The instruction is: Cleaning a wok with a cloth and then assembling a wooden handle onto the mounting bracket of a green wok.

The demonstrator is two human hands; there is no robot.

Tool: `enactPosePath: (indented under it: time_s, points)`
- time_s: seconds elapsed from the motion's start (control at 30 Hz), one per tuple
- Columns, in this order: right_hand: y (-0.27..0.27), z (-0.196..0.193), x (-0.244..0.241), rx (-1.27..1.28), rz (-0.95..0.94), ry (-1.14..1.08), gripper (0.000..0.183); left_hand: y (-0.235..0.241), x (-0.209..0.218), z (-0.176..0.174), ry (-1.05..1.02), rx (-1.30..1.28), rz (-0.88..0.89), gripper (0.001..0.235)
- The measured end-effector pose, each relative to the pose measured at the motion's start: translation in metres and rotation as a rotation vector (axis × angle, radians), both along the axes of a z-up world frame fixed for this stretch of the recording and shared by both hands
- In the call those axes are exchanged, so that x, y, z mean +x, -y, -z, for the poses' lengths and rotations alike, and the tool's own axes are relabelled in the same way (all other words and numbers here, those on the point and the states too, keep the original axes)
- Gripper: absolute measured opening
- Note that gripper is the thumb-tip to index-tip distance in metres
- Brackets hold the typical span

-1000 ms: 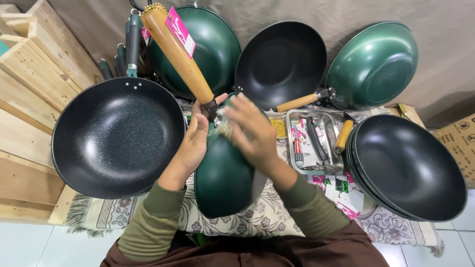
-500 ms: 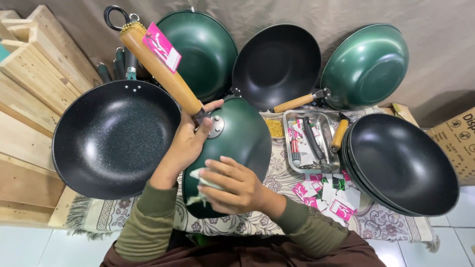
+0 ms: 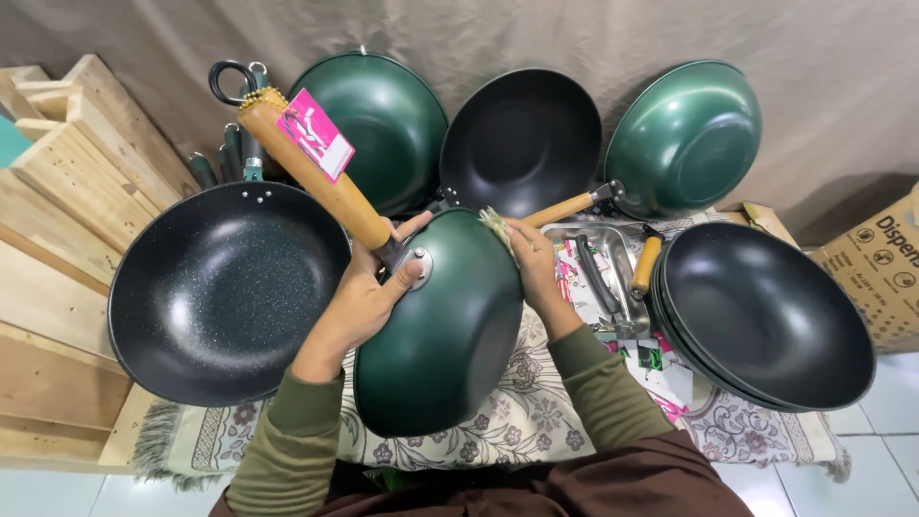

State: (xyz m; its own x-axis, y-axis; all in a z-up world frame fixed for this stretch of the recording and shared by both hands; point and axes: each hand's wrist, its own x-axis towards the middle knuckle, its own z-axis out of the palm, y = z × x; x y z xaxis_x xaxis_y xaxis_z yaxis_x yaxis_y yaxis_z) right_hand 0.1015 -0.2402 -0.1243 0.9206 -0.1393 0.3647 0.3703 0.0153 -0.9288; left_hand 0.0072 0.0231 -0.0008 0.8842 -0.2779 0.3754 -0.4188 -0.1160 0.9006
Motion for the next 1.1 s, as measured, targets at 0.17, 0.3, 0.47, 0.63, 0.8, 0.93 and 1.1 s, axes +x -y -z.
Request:
enactPosePath:
  time_s: [0.17, 0.3, 0.47, 0.63, 0.8, 0.93, 1.1]
  points:
    - [-0.01, 0.059, -0.019, 0.62, -0.046, -0.421, 0.027, 0.015, -0.003, 0.003, 0.074, -0.113, -0.015, 0.028]
    - [-0.01, 0.154, -0.034, 0.943, -0.042, -0.861, 0.033, 0.036, -0.01, 0.004, 0.117, -0.283, -0.093, 0.025]
    - [0.002, 0.192, -0.038, 0.672, 0.007, -0.895, 0.033, 0.042, -0.008, 0.014, 0.252, -0.301, -0.169, 0.031]
    - [-0.008, 0.101, -0.093, 0.567, 0.161, -0.772, 0.044, 0.036, 0.003, 0.032, 0.25, -0.25, -0.223, 0.034]
    - [-0.029, -0.006, -0.136, -0.1, 0.047, 0.265, 0.041, 0.038, 0.002, 0.031, 0.263, -0.209, -0.235, 0.042]
    - [-0.034, -0.065, -0.125, -0.276, -0.033, 0.573, 0.037, 0.038, -0.003, 0.022, 0.273, -0.164, -0.154, 0.053]
    - [-0.031, -0.087, -0.073, -0.439, -0.088, 0.497, 0.031, 0.035, -0.007, 0.016, 0.275, -0.011, -0.005, 0.089]
